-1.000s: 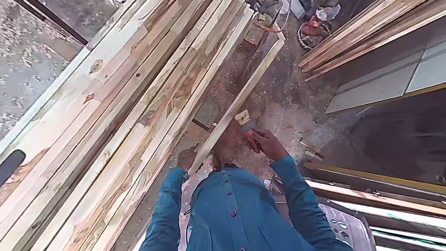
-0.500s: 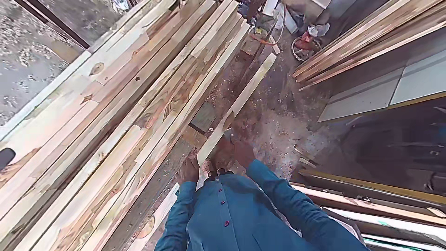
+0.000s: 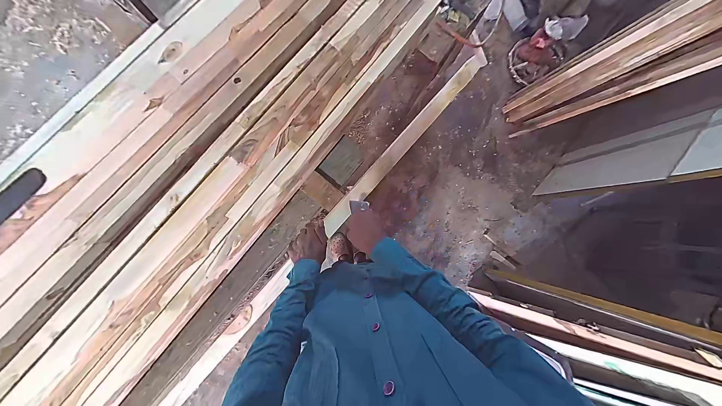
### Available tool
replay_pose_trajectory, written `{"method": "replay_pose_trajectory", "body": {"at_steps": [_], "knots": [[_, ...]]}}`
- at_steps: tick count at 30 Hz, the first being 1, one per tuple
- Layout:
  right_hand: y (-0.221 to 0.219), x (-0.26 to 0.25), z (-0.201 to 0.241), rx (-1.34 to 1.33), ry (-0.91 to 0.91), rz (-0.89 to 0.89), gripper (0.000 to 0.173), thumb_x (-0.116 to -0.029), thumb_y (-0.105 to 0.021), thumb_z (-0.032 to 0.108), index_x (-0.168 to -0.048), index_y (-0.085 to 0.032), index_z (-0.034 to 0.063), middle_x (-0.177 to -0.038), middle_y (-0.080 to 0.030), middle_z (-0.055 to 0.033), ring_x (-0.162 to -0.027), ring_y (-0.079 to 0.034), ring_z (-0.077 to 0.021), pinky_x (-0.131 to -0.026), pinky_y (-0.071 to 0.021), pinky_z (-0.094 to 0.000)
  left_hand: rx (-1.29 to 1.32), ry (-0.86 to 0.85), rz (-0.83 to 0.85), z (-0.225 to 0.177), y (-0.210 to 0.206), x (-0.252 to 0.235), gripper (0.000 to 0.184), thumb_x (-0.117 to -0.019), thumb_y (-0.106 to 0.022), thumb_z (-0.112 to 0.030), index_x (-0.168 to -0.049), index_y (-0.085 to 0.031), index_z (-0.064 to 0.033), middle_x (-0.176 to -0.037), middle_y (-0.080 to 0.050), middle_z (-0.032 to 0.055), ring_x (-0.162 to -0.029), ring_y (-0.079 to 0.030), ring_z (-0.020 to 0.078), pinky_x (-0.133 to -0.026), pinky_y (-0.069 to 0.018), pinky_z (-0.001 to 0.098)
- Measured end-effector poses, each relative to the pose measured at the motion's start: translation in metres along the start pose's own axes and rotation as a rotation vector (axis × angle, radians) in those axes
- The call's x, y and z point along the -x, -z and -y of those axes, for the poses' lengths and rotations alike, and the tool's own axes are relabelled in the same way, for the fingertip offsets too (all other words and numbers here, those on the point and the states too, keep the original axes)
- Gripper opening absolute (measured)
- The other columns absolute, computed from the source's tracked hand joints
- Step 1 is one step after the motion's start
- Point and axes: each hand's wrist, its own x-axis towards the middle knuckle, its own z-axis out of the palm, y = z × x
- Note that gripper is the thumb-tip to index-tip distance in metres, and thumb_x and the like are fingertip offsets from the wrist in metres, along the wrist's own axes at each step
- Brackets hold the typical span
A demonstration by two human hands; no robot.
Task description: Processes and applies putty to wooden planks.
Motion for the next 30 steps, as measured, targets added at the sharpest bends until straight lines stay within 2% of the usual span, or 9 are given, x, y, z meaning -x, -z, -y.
{"method": "replay_pose_trajectory", "body": {"at_steps": [3, 5, 7, 13, 17, 19, 21, 25, 30], "knots": [[0.013, 0.01, -0.027, -0.163, 0.168, 0.042, 0.028, -0.0996, -0.062, 0.022, -0.11, -0.068, -0.0024, -0.098, -0.068, -0.0238, -0.089, -0.069, -0.0385, -0.077, -0.0549, -0.0583, 0.116, 0.084, -0.028, 0.025, 0.001, -0.003, 0.07, -0.109, -0.013, -0.055, -0.137, -0.062, -0.0136, -0.136, -0.065, 0.0171, -0.129, -0.061, 0.0376, -0.108, -0.0415, 0.065], [0.028, 0.012, -0.056, -0.43, 0.286, 0.13, 0.032, -0.1088, -0.05, 0.023, -0.126, -0.065, 0.0013, -0.084, -0.064, -0.014, -0.064, -0.06, -0.0229, -0.058, -0.0522, -0.0404, 0.155, 0.223, -0.033, 0.064, 0.007, 0.014, 0.064, -0.111, -0.017, -0.048, -0.141, -0.06, -0.0108, -0.138, -0.064, 0.0185, -0.131, -0.059, 0.0387, -0.113, -0.0379, 0.0644], [0.032, 0.014, -0.081, -0.789, 0.32, 0.271, 0.034, -0.1117, -0.04, 0.033, -0.111, -0.063, 0.0078, -0.069, -0.055, -0.0014, -0.047, -0.047, -0.0082, -0.041, -0.0423, -0.0236, 0.11, 0.32, -0.018, 0.116, 0.007, 0.042, 0.066, -0.1113, -0.015, -0.047, -0.139, -0.063, -0.011, -0.137, -0.066, 0.0183, -0.133, -0.058, 0.0375, -0.116, -0.0332, 0.0654], [0.006, 0.023, -0.1, -1.098, 0.393, 0.384, 0.043, -0.1103, -0.034, 0.029, -0.102, -0.07, 0.0059, -0.091, -0.076, -0.0089, -0.066, -0.07, -0.0136, -0.054, -0.0578, -0.0263, 0.307, 0.312, 0.454, 0.221, -0.005, 0.044, 0.055, -0.1123, -0.029, -0.045, -0.15, -0.053, -0.013, -0.139, -0.061, 0.0237, -0.131, -0.058, 0.0402, -0.11, -0.0418, 0.0634], [-0.03, 0.03, -0.078, -1.062, 0.37, 0.361, 0.029, -0.1076, -0.04, 0.019, -0.112, -0.065, 0.0051, -0.09, -0.073, -0.0088, -0.062, -0.065, -0.0131, -0.052, -0.0539, -0.0266, 0.695, 0.289, 0.583, 0.23, -0.018, 0.025, 0.043, -0.1115, -0.035, -0.038, -0.115, -0.064, -0.0064, -0.072, -0.065, 0.0077, -0.054, -0.061, 0.0148, -0.051, -0.0525, 0.0294], [-0.05, 0.037, -0.064, -0.946, 0.354, 0.291, 0.027, -0.1102, -0.042, 0.019, -0.114, -0.063, 0.0041, -0.086, -0.069, -0.0063, -0.061, -0.062, -0.0116, -0.054, -0.053, -0.0261, 0.408, 0.229, 0.494, 0.216, 0.002, 0.034, 0.05, -0.1135, -0.031, -0.04, -0.142, -0.058, -0.0085, -0.113, -0.07, 0.02, -0.098, -0.069, 0.0305, -0.087, -0.0564, 0.0499], [-0.064, 0.042, -0.045, -0.745, 0.339, 0.125, 0.031, -0.1103, -0.048, 0.021, -0.134, -0.06, 0.0049, -0.09, -0.069, -0.0104, -0.064, -0.063, -0.0152, -0.056, -0.0531, -0.0308, 0.169, 0.207, 0.298, 0.208, 0.004, 0.049, 0.065, -0.112, -0.017, -0.045, -0.142, -0.059, -0.0038, -0.135, -0.063, 0.0268, -0.128, -0.06, 0.044, -0.106, -0.043, 0.0671], [-0.118, 0.025, -0.012, -0.26, 0.28, -0.257, 0.063, -0.1013, -0.064, 0.019, -0.16, -0.04, 0.0221, -0.136, -0.063, -0.0207, -0.107, -0.069, -0.039, -0.089, -0.0563, -0.0616, 0.303, 0.179, 0.306, 0.228, -0.016, 0.043, 0.062, -0.1101, -0.025, -0.051, -0.148, -0.055, -0.0129, -0.146, -0.057, 0.0236, -0.139, -0.05, 0.0445, -0.111, -0.038, 0.0686], [-0.203, 0.067, 0.037, 0.018, 0.063, -0.268, 0.067, -0.0957, -0.062, 0.008, -0.158, -0.04, 0.016, -0.155, -0.035, -0.0323, -0.123, -0.059, -0.0471, -0.094, -0.0566, -0.0565, 0.361, -0.223, 0.483, 0.279, -0.037, -0.003, 0.043, -0.1067, -0.054, -0.031, -0.142, -0.061, -0.0088, -0.135, -0.064, 0.0247, -0.13, -0.057, 0.0423, -0.11, -0.0423, 0.0626]]}}
